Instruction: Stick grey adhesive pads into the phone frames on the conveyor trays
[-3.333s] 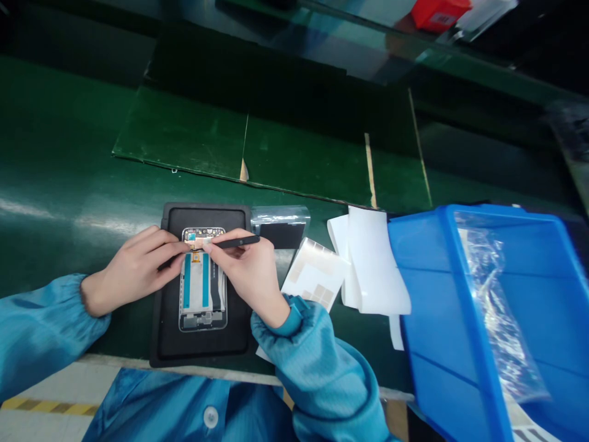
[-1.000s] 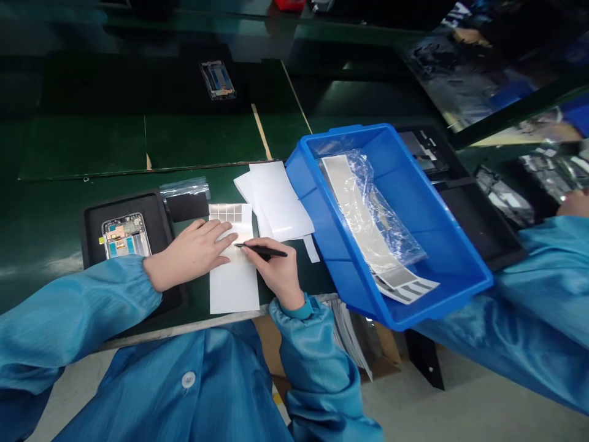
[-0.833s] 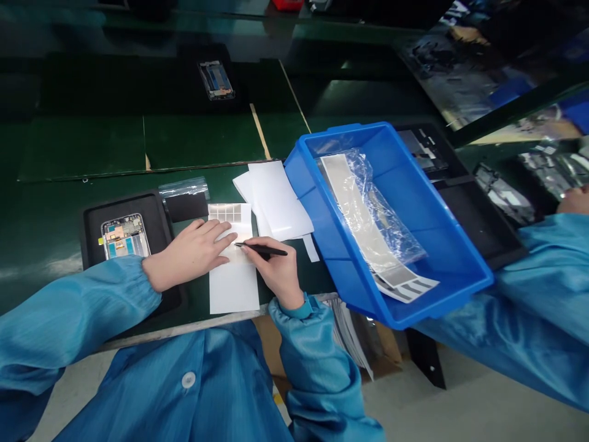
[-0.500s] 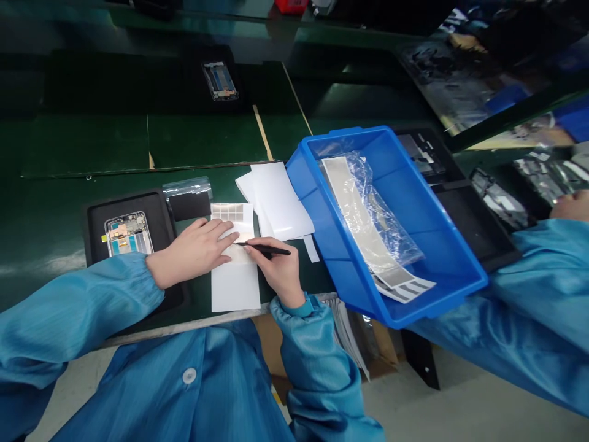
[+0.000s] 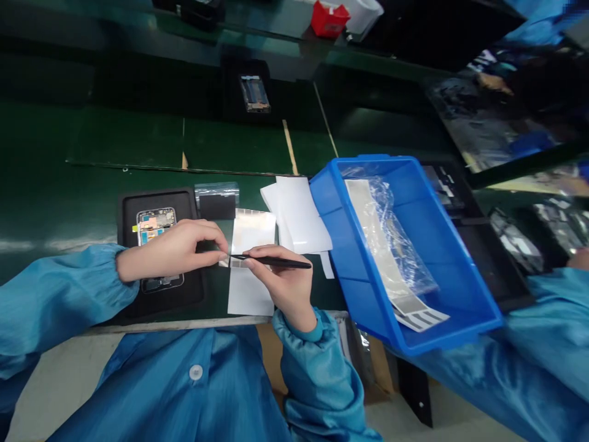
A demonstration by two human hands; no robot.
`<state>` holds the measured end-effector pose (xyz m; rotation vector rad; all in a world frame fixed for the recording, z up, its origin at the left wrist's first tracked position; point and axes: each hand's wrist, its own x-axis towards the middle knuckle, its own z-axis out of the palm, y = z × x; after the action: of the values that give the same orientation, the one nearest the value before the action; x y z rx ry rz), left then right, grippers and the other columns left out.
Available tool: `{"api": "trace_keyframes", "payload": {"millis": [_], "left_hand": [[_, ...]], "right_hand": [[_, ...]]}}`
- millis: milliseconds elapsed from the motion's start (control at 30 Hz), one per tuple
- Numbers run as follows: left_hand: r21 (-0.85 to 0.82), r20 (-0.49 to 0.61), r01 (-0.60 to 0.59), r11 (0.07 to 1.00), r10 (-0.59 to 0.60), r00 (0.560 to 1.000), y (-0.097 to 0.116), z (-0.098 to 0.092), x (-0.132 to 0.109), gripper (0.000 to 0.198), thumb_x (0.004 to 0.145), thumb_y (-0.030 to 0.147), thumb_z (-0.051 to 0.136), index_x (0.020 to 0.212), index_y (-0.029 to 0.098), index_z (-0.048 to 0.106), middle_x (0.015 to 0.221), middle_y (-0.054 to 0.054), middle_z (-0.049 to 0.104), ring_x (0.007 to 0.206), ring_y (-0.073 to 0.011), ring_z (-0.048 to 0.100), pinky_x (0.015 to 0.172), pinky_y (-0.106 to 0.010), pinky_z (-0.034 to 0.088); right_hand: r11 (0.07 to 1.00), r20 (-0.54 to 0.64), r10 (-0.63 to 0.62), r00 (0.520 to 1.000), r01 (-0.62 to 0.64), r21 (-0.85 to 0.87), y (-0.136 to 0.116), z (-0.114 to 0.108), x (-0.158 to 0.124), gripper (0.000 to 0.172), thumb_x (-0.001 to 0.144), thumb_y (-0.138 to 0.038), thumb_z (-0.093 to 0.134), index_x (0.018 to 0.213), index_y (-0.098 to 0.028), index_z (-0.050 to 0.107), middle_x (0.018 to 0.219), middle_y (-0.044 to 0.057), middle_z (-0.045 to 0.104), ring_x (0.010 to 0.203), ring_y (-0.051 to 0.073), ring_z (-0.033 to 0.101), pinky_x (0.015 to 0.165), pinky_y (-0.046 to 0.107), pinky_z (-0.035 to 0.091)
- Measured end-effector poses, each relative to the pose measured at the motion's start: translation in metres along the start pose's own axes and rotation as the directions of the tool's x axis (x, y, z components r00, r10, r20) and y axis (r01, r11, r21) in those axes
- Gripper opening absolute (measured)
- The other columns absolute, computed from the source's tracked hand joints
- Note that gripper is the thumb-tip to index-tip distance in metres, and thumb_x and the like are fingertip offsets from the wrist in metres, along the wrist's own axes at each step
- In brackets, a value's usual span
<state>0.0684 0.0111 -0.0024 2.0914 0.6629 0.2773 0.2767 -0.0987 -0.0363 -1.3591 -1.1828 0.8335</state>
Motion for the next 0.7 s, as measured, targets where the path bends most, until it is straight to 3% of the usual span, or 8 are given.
{"api": "trace_keyframes", "payload": {"millis": [100,300,500,600,700], "left_hand": [[-0.124,-0.024,0.076,0.989,-0.079,0.997,-0.007,-0.008,-0.016,0.010,0.089,0.019,0.061,0.086,0.019,0.070,0.086,0.001,0.071,0.079,-0.0128,0.064,0.072,-0.024,0.047],[-0.159,-0.150,0.149,0.976,-0.173,0.973,-0.021,-0.019,-0.049,0.010,0.087,0.020,0.061,0.081,0.019,0.068,0.081,0.002,0.070,0.075,-0.0112,0.061,0.071,-0.024,0.046],[-0.210,-0.199,0.154,0.966,-0.196,0.960,-0.030,-0.025,-0.068,0.009,0.087,0.020,0.061,0.082,0.020,0.069,0.084,0.003,0.072,0.078,-0.0118,0.063,0.072,-0.023,0.047],[-0.206,-0.217,0.147,0.967,-0.191,0.957,-0.034,-0.028,-0.073,0.010,0.088,0.021,0.061,0.083,0.020,0.069,0.085,0.002,0.073,0.077,-0.0123,0.064,0.071,-0.024,0.049],[-0.144,-0.310,0.153,0.978,-0.192,0.931,-0.042,-0.034,-0.079,0.011,0.089,0.026,0.063,0.094,0.020,0.071,0.096,-0.001,0.073,0.079,-0.0133,0.065,0.072,-0.026,0.051]], "right_hand": [[0.999,0.048,0.012,0.999,-0.014,0.041,-0.003,0.019,0.003,0.017,0.073,-0.018,0.085,0.086,-0.026,0.078,0.086,0.002,0.078,0.081,0.022,0.075,0.075,0.034,0.064],[0.993,0.121,0.058,0.991,-0.070,0.098,-0.006,0.051,0.010,0.018,0.075,-0.019,0.085,0.089,-0.027,0.078,0.088,0.001,0.078,0.082,0.020,0.075,0.076,0.031,0.063],[0.992,0.197,0.095,0.976,-0.109,0.058,-0.011,0.074,0.016,0.014,0.075,-0.022,0.085,0.087,-0.027,0.078,0.088,0.001,0.079,0.083,0.020,0.076,0.077,0.030,0.063],[0.995,0.185,0.092,0.978,-0.097,0.018,-0.012,0.082,0.017,0.013,0.075,-0.023,0.085,0.084,-0.027,0.078,0.086,0.001,0.079,0.081,0.020,0.076,0.074,0.031,0.063],[0.993,0.156,0.117,0.981,-0.116,-0.015,-0.010,0.087,0.019,0.013,0.074,-0.028,0.086,0.082,-0.026,0.077,0.084,0.002,0.079,0.078,0.022,0.076,0.071,0.034,0.064]]}}
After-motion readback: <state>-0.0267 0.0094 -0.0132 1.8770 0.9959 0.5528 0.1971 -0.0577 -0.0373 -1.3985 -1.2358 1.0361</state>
